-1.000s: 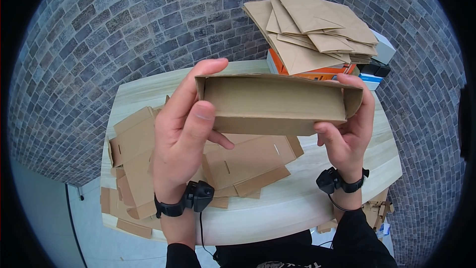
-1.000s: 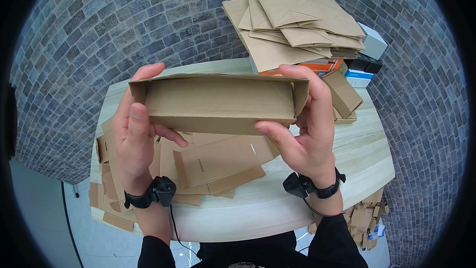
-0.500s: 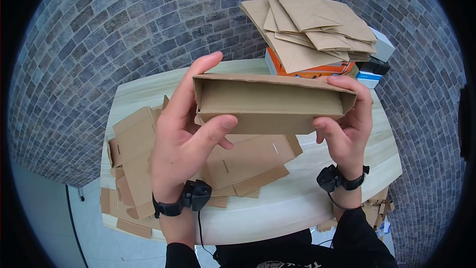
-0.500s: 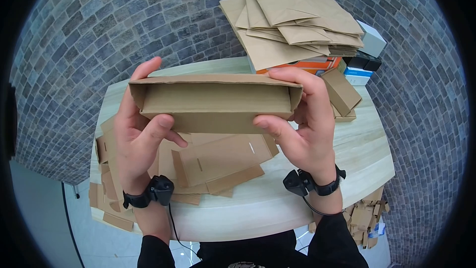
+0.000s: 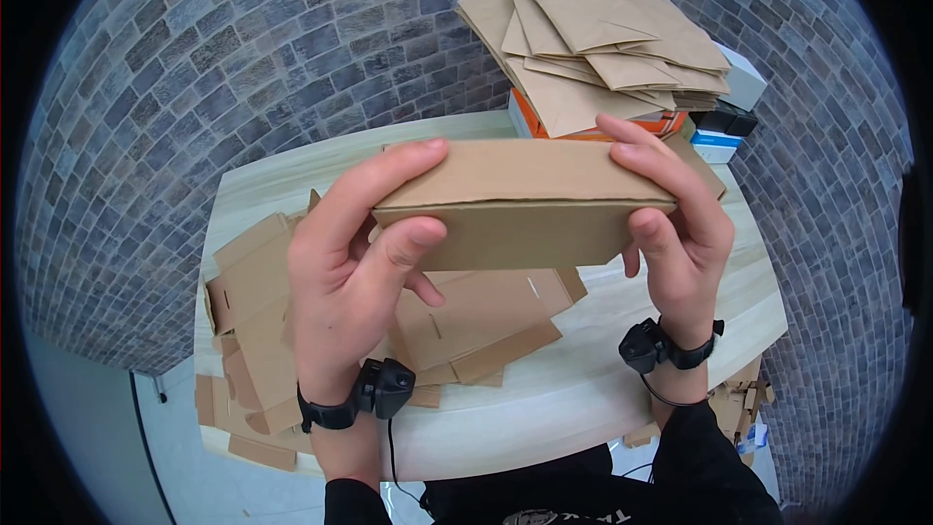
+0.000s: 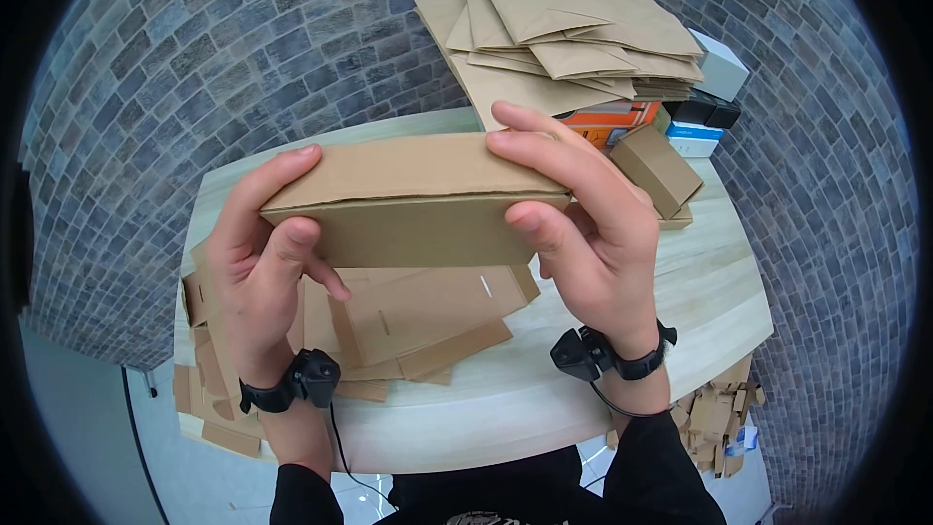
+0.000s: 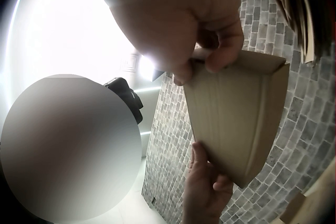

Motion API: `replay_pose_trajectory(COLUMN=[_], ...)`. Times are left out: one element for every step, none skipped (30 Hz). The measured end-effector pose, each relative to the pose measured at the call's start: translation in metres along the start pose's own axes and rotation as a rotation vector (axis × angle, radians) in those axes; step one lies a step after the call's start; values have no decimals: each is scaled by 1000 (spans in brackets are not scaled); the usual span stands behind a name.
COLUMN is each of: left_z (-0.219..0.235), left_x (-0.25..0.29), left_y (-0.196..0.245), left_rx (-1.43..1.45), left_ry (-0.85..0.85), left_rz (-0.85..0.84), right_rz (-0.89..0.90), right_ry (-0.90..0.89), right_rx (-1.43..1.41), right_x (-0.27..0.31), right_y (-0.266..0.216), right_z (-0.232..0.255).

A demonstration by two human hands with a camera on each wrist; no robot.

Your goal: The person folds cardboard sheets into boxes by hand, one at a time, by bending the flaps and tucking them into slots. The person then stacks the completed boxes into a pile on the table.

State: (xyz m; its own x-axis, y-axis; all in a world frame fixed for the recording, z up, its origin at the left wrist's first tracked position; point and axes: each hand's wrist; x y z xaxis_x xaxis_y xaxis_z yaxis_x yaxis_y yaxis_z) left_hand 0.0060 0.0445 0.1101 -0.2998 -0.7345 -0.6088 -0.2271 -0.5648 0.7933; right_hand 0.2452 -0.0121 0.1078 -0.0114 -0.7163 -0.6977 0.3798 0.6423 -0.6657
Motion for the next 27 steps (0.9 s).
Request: replay_pose_trajectory(left_z=[-1,-3,-3,-3,-1,0,-1,-2,-4,-5,-7,-8,-8,-7,-7,-6,-5,-4,-3,-2,-2,-2,-3,-3,-3,-3,-3], left_x=[0,0,0,0,0,0,0,1,2,2,3,2,2,1,1,1,1,1,1,0,0,0,0,0,0,-1,-2], left_y=[0,1,1,0,0,-1,-1,-1,0,-1,-1,-2,-2,-2,-2,-2,-2,-2,-1,1,4,5,7,8,9,9,9], left_rx=[0,-16,-33,-33,-45,-57,-57,-68,-80,-80,-101,-123,-124,-137,-150,-150,-164,-178,-179,-191,-202,-201,-175,-150,-148,-127,-106], left_ry=[-1,16,33,33,29,25,24,39,54,52,59,66,62,45,30,32,32,31,34,21,9,13,19,27,39,25,8], left_rz=[2,-5,-11,-10,-10,-10,-9,-20,-30,-29,-53,-79,-80,-81,-81,-82,-85,-88,-89,-63,-38,-40,8,54,48,66,85], right_rz=[-17,-34,-35,-54,-73,-73,39,152,150,153,157,156,157,158,159,153,149,152,137,122,124,134,146,154,52,-51,-125], right_ry=[24,46,46,42,39,39,28,17,19,18,19,24,-36,-98,-98,-94,-92,-95,-93,-91,-93,-120,-149,-155,-95,-36,-59], right_rx=[-7,-14,-15,-14,-12,-12,63,137,137,117,97,97,129,160,161,178,194,192,174,157,157,176,195,196,95,-5,-87], right_x=[-1,-1,-1,-1,-1,-2,-5,-7,-7,-7,-7,-8,-9,-10,-10,-9,-9,-9,-9,-9,-9,-8,-9,-8,-6,-5,-5], right_y=[-1,-2,-3,-5,-5,-3,2,5,7,8,8,9,9,8,6,4,2,1,1,0,1,4,6,5,3,2,5], right_z=[-2,-4,-4,-3,-3,-3,-4,-4,-4,-4,-4,-2,0,2,2,1,0,-1,-1,-1,1,5,6,5,3,2,6])
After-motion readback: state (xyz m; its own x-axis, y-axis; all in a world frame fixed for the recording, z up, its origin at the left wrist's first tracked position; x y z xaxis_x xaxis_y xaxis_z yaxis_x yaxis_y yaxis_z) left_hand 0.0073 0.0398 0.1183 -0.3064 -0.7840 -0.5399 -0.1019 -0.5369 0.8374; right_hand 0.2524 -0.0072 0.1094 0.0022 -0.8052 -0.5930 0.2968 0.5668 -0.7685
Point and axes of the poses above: each hand's wrist, its own x-axis away from the middle knuckle, its own z-axis out of the back of the hand, y = z × x, and after that the axes turned 3 degrees about -z, right-handed
